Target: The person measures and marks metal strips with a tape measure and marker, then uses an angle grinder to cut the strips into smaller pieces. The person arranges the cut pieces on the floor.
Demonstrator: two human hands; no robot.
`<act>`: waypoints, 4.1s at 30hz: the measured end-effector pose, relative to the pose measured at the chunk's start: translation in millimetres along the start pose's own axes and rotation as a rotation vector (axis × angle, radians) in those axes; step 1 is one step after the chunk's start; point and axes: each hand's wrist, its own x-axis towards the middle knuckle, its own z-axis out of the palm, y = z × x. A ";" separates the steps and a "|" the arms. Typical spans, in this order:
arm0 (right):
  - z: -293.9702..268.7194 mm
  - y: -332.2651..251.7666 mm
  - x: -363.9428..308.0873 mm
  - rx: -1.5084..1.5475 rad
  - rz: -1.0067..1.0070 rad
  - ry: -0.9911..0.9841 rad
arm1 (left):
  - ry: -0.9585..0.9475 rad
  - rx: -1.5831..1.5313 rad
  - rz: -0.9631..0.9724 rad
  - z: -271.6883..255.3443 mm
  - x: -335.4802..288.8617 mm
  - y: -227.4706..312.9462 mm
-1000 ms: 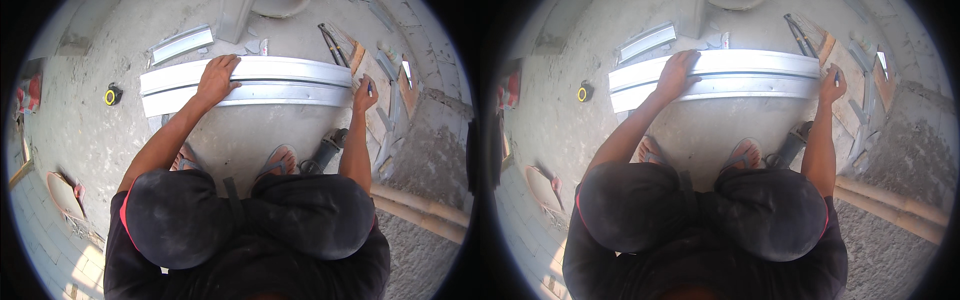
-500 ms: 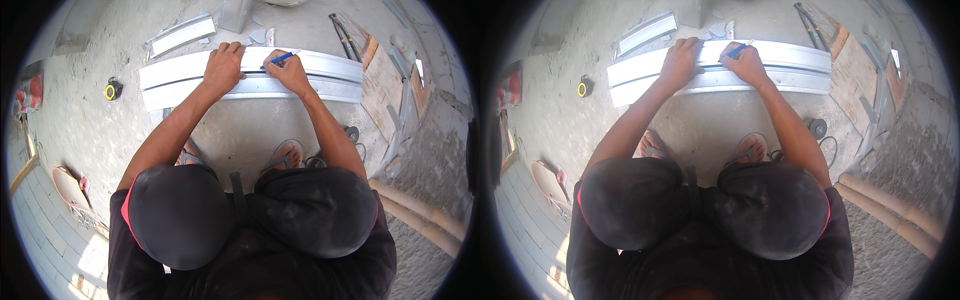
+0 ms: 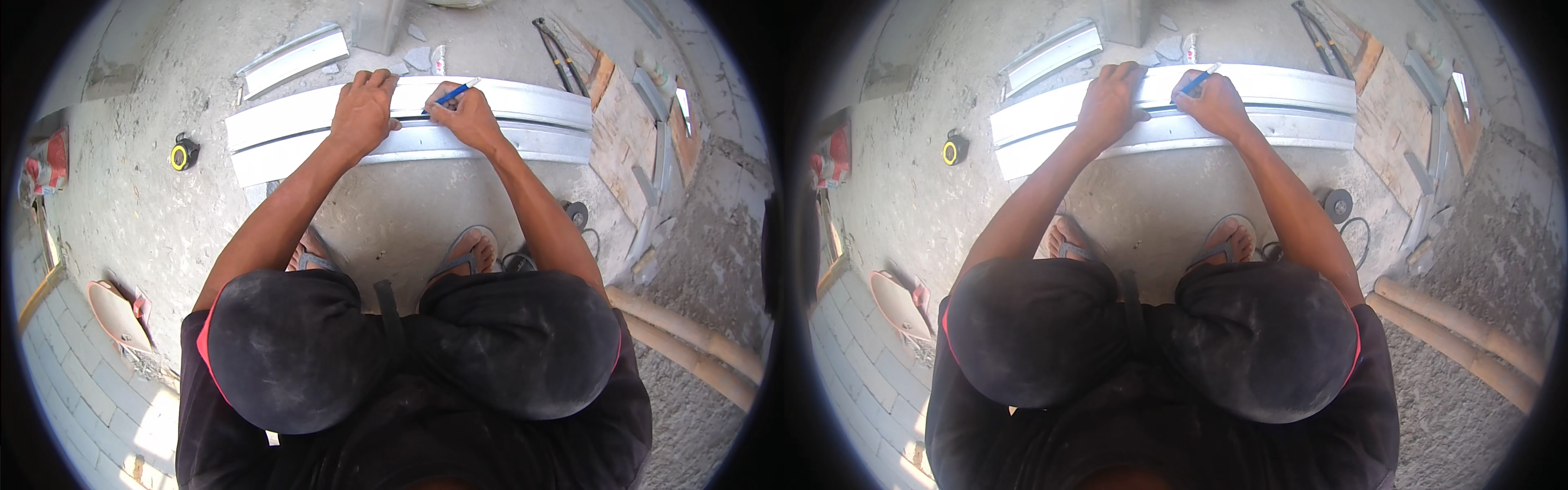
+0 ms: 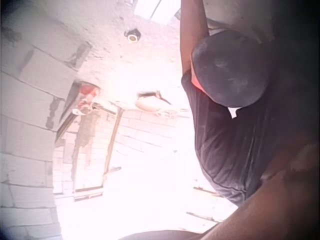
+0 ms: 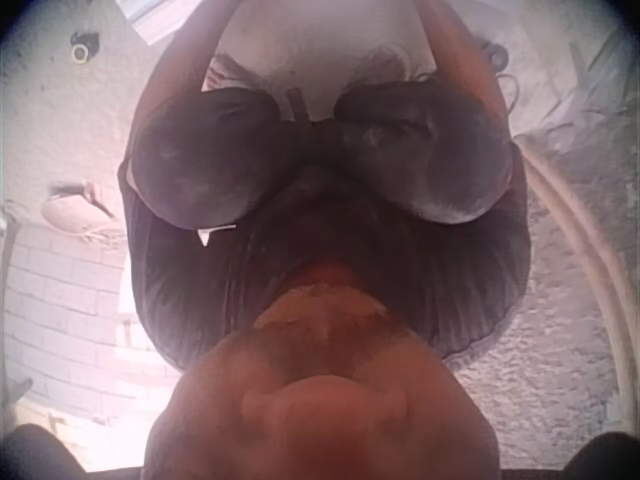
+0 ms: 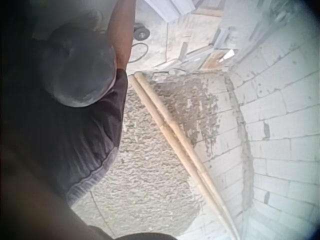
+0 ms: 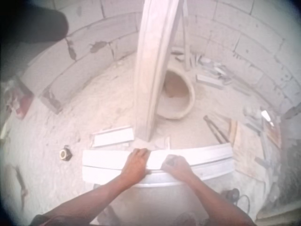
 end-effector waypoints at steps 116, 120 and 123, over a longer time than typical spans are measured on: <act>-371.4 369.8 -425.6 -0.795 1.148 1.230 | -0.240 -0.396 -0.627 -257.5 -67.6 19.3; -382.2 380.0 -439.6 -0.860 1.076 1.234 | -0.285 -0.296 -0.567 -248.1 -58.3 33.8; -386.0 361.1 -421.9 -0.778 1.171 1.120 | -0.329 -0.322 -0.548 -246.4 -57.2 33.3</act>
